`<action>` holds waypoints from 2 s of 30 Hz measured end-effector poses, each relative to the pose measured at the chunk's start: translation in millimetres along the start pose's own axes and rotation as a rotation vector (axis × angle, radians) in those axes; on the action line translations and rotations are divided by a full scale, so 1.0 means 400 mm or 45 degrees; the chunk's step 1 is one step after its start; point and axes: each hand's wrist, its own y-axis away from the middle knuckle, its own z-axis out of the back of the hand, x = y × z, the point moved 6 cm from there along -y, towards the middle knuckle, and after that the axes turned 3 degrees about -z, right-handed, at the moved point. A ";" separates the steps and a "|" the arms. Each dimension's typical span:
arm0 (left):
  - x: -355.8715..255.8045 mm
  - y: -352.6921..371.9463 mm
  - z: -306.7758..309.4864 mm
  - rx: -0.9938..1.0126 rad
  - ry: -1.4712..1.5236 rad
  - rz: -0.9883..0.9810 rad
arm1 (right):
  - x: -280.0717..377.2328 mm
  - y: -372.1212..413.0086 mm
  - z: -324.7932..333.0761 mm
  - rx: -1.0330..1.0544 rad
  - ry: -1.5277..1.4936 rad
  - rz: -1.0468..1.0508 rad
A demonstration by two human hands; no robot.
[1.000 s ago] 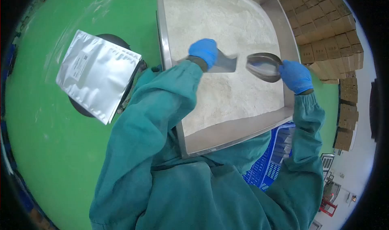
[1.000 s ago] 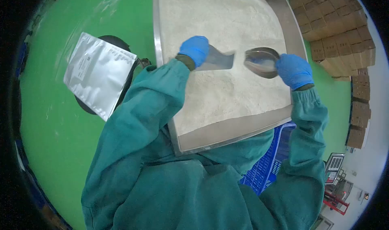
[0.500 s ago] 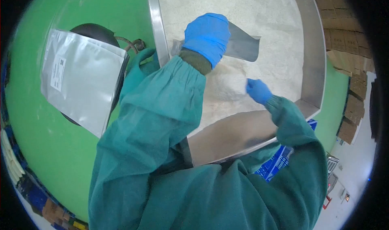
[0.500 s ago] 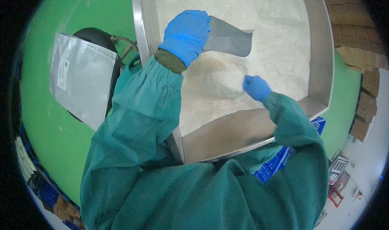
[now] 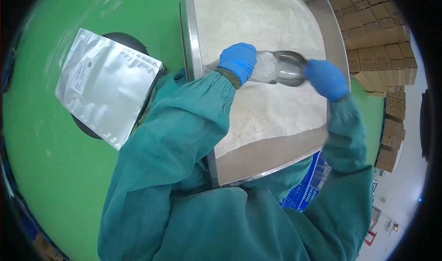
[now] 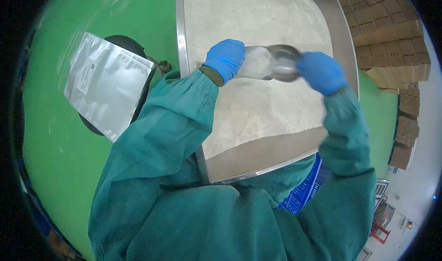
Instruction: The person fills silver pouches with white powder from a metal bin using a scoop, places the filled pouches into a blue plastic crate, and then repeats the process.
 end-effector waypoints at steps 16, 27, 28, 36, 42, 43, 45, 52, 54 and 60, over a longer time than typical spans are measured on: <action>0.017 -0.011 -0.008 0.050 -0.119 0.059 | 0.364 -0.124 -0.792 0.319 -0.893 0.025; 0.025 -0.010 -0.008 -0.033 -0.028 0.040 | -0.108 0.124 -0.051 0.099 -1.041 -0.372; 0.016 -0.006 0.001 -0.051 -0.036 0.031 | -0.100 0.093 -0.042 0.077 -1.037 -0.371; 0.021 -0.002 0.005 -0.060 0.010 0.061 | -0.122 0.091 0.035 0.015 -0.253 -0.222; -0.014 0.022 0.065 -0.134 -0.138 0.239 | -0.034 0.015 -0.110 -0.124 -0.864 -0.386; -0.032 0.049 0.047 -0.161 -0.172 0.213 | 0.026 -0.064 -0.177 0.088 -1.049 -0.279; -0.029 0.079 0.024 -0.134 -0.529 0.230 | 0.082 -0.182 -0.318 -0.011 -1.473 -0.451; -0.226 0.198 0.278 0.494 -0.553 -0.048 | -0.072 0.231 -0.028 -0.103 -1.518 -0.395; -0.317 0.313 0.287 0.150 -0.522 -0.212 | -0.054 0.339 -0.090 -0.079 -1.404 -0.333; -0.472 0.585 0.116 0.344 -0.403 -0.405 | 0.022 0.573 -0.264 -0.380 -0.814 0.265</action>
